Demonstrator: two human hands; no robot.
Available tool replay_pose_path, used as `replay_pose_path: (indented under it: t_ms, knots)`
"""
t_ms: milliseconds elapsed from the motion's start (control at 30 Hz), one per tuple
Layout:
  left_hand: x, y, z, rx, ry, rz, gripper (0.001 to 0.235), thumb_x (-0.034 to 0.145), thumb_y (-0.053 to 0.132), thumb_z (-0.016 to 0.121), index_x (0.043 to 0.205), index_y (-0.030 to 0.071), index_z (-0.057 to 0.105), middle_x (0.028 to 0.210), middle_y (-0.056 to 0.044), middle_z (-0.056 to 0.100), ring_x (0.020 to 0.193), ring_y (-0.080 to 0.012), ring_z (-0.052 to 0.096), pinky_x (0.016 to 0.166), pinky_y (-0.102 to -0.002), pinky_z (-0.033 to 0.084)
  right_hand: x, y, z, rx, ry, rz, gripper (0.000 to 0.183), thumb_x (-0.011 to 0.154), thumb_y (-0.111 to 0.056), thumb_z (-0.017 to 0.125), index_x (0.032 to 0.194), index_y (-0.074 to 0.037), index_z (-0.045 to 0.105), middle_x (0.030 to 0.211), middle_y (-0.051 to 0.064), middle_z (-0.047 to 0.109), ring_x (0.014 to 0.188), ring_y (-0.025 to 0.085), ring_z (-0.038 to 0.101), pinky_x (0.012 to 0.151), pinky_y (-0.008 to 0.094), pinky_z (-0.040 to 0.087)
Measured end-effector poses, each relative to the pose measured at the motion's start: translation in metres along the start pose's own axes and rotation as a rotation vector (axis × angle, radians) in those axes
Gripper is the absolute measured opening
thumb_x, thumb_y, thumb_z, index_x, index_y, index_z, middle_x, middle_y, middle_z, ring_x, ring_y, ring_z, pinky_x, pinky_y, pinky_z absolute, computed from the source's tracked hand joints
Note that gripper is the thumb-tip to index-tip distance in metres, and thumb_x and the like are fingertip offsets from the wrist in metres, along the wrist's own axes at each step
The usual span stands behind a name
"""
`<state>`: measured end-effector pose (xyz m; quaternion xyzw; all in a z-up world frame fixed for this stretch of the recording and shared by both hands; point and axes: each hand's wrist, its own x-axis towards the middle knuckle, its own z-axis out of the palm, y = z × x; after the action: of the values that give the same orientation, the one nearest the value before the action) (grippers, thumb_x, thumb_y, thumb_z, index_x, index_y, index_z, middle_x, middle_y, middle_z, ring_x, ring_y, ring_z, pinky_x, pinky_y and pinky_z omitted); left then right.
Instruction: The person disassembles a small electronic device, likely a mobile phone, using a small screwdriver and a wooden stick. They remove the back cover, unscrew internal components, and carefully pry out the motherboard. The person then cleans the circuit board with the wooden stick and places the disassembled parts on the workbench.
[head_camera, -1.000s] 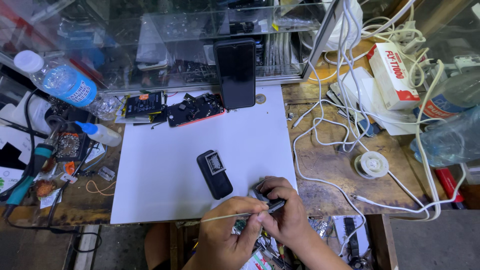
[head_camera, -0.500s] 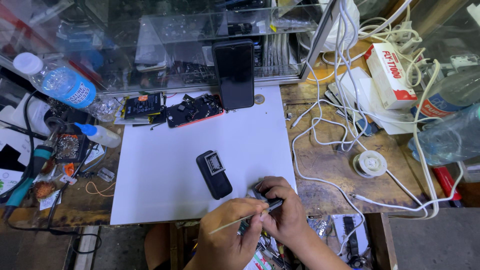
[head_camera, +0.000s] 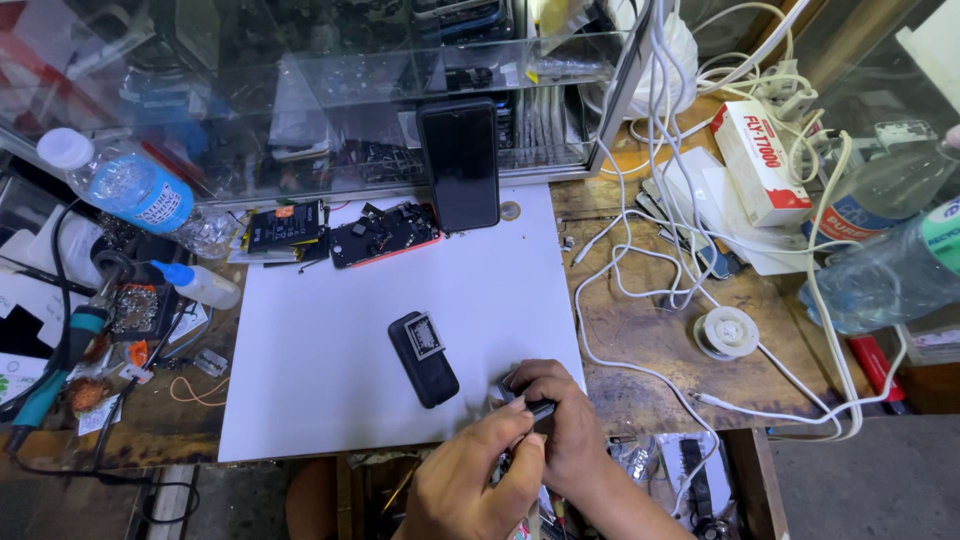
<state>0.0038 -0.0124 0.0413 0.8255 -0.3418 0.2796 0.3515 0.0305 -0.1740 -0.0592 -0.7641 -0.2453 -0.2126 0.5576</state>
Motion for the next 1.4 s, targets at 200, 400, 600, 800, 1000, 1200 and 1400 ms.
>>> replay_pose_path:
  t_ms: [200,400,600,800,1000,1200,1400]
  knots:
    - [0.0,-0.011,0.002,-0.077,0.042,0.045,0.02,0.09,0.0,0.073,0.106,0.004,0.062,0.106,-0.016,0.072,0.101,-0.0325,0.078,0.083,-0.039,0.066,0.002,-0.001,0.0,-0.037,0.003,-0.017,0.043,0.091,-0.02,0.075,0.116,-0.007,0.043,0.113,0.021,0.063,0.099,0.033,0.068,0.087,0.04,0.057]
    - [0.002,-0.012,0.001,-0.368,0.021,-0.317,0.013,0.092,0.0,0.068,0.105,0.003,0.064,0.095,-0.014,0.077,0.09,-0.0267,0.081,0.079,-0.035,0.065,0.002,-0.004,-0.001,-0.091,-0.016,-0.008,0.041,0.091,-0.021,0.074,0.115,-0.006,0.044,0.111,0.02,0.064,0.096,0.032,0.068,0.085,0.04,0.057]
    - [0.006,-0.007,0.002,-0.302,0.038,-0.362,0.015,0.09,0.0,0.073,0.102,0.003,0.065,0.095,-0.011,0.078,0.084,-0.0233,0.081,0.072,-0.03,0.064,0.002,-0.003,0.002,-0.043,0.011,-0.026,0.042,0.093,-0.021,0.074,0.116,-0.006,0.043,0.11,0.02,0.063,0.096,0.031,0.068,0.084,0.039,0.057]
    - [0.01,-0.006,0.001,-0.331,0.053,-0.395,0.013,0.089,-0.002,0.072,0.101,0.002,0.069,0.093,-0.01,0.078,0.083,-0.0219,0.082,0.072,-0.03,0.065,0.004,-0.003,0.002,-0.017,0.013,-0.037,0.042,0.093,-0.018,0.074,0.116,-0.005,0.041,0.11,0.021,0.062,0.095,0.03,0.067,0.084,0.038,0.057]
    - [0.01,-0.005,0.001,-0.321,0.046,-0.423,0.012,0.088,0.0,0.074,0.099,0.003,0.069,0.092,-0.009,0.079,0.084,-0.0212,0.082,0.072,-0.029,0.064,0.003,-0.002,0.003,-0.029,0.013,-0.019,0.041,0.095,-0.02,0.073,0.116,-0.005,0.041,0.111,0.021,0.062,0.094,0.029,0.068,0.083,0.038,0.057]
    - [0.012,-0.004,0.001,-0.322,0.052,-0.405,0.016,0.088,0.0,0.074,0.102,0.004,0.068,0.093,-0.01,0.079,0.083,-0.0235,0.082,0.07,-0.03,0.063,0.003,-0.002,0.003,-0.03,0.021,-0.044,0.042,0.094,-0.021,0.072,0.116,-0.005,0.041,0.111,0.021,0.062,0.095,0.03,0.067,0.084,0.038,0.057]
    - [0.012,-0.004,0.001,-0.278,0.025,-0.385,0.021,0.086,0.0,0.076,0.104,0.005,0.068,0.091,-0.009,0.078,0.081,-0.024,0.08,0.069,-0.032,0.063,0.005,-0.003,0.003,-0.016,0.017,-0.029,0.042,0.093,-0.019,0.074,0.115,-0.005,0.041,0.11,0.021,0.062,0.094,0.03,0.067,0.083,0.039,0.057]
